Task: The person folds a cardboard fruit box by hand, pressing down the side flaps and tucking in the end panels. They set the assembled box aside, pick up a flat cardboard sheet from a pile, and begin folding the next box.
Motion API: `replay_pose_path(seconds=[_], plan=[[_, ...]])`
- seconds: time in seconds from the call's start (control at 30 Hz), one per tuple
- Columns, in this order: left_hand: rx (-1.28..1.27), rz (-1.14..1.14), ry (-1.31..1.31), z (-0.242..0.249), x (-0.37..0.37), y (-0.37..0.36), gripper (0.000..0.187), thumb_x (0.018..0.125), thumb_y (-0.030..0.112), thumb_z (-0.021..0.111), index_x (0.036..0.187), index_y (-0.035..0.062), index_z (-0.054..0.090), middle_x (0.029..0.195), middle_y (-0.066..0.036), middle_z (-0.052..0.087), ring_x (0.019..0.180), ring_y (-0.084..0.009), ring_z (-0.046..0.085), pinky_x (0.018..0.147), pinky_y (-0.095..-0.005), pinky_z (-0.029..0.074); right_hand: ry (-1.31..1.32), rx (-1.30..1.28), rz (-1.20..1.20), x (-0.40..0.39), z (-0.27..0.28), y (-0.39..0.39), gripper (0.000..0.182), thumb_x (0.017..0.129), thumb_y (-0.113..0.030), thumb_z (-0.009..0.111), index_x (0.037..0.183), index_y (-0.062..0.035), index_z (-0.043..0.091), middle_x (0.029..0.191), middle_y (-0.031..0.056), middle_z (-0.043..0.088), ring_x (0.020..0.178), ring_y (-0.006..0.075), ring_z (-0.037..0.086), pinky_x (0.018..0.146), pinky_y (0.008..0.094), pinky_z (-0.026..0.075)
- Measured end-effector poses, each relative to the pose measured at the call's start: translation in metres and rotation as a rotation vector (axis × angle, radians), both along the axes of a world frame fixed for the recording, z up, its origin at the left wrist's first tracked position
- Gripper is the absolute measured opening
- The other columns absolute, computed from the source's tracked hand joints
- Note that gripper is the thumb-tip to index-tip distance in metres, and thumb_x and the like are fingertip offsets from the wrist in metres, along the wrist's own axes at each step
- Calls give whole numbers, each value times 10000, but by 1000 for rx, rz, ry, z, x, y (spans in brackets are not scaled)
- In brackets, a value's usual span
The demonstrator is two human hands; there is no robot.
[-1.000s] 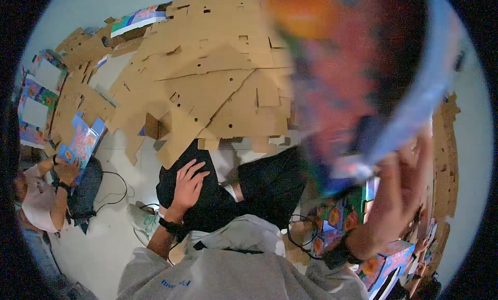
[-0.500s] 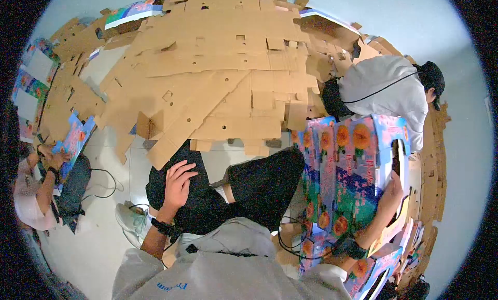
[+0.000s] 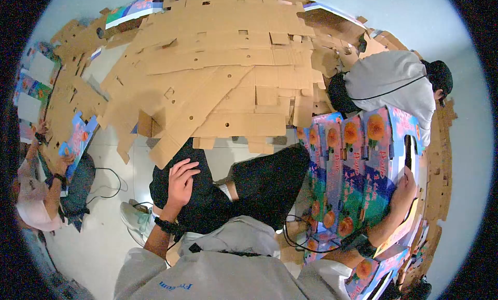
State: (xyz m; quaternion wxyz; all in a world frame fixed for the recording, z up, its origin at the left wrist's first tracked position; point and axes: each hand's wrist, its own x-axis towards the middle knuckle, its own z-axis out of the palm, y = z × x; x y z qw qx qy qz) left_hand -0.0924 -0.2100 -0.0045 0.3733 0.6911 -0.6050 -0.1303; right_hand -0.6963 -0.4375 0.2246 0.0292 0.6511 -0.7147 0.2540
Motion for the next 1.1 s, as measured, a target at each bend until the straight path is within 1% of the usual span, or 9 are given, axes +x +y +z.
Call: replay_pose_path(seconds=[0.2,0.33,0.43,0.57,0.67,0.8,0.9,1.0,1.1], plan=[[18,-7,6,2,0,-1,260,831,-25,619,1037,66,749,1305,-45,705,1323,-302,570,1065,-453,424,81,-8,-64,92,17,-9,313,1050,-168,608,1322,-20,658,1270,233,647,1193,373,621,1003,431,488],[4,22,-4,0,-1,-1,257,837,-18,629,1057,50,741,1306,-83,693,1307,-319,580,1066,-459,442,306,-496,1,171,2,16,252,1012,-112,657,1253,-57,705,1288,207,645,1259,370,602,1062,487,476],[-22,91,-45,5,-3,-3,253,838,-18,638,1062,41,739,1317,-95,680,1300,-331,583,1066,-467,456,176,-548,59,198,-32,36,177,1013,-45,637,1165,-12,720,1211,175,699,1202,363,644,1032,475,495],[-59,147,-116,6,1,-9,280,847,-14,644,1111,40,720,1297,-115,667,1252,-345,604,1051,-473,478,-218,-113,372,220,-97,53,233,918,39,645,1132,-19,720,1217,180,703,1145,391,659,1030,464,501],[-45,125,-92,5,17,-26,272,884,-5,639,1147,30,700,1263,-137,668,1192,-346,633,1014,-426,502,-181,385,512,228,-154,66,326,933,-84,687,1255,-31,670,1279,216,647,1257,421,584,1082,472,461],[-35,253,272,-19,56,-83,222,1023,69,579,1224,16,656,1253,-122,680,1143,-282,664,963,-375,534,-67,484,567,237,-252,106,490,913,-251,761,1345,-71,616,1526,259,396,1494,468,326,1169,567,336],[-72,310,1028,-54,110,-142,291,1108,159,491,1361,36,566,1284,-124,665,1162,-246,660,1002,-376,540,6,361,468,260,-258,118,458,897,-251,779,1310,-114,635,1534,224,395,1516,438,299,1174,582,304],[-43,431,1269,-26,143,-182,467,1066,202,568,1484,40,437,1500,-140,544,1360,-221,547,1167,-398,433,-61,259,434,254,-274,114,389,858,-189,790,1222,-149,660,1462,190,453,1478,420,366,1149,560,333],[-108,260,1399,-34,183,-202,488,1089,262,527,1508,44,403,1559,-158,472,1466,-243,447,1223,-425,386,-102,201,428,254,-278,106,283,845,-158,780,1111,-127,688,1354,179,489,1423,414,429,1129,548,352]])
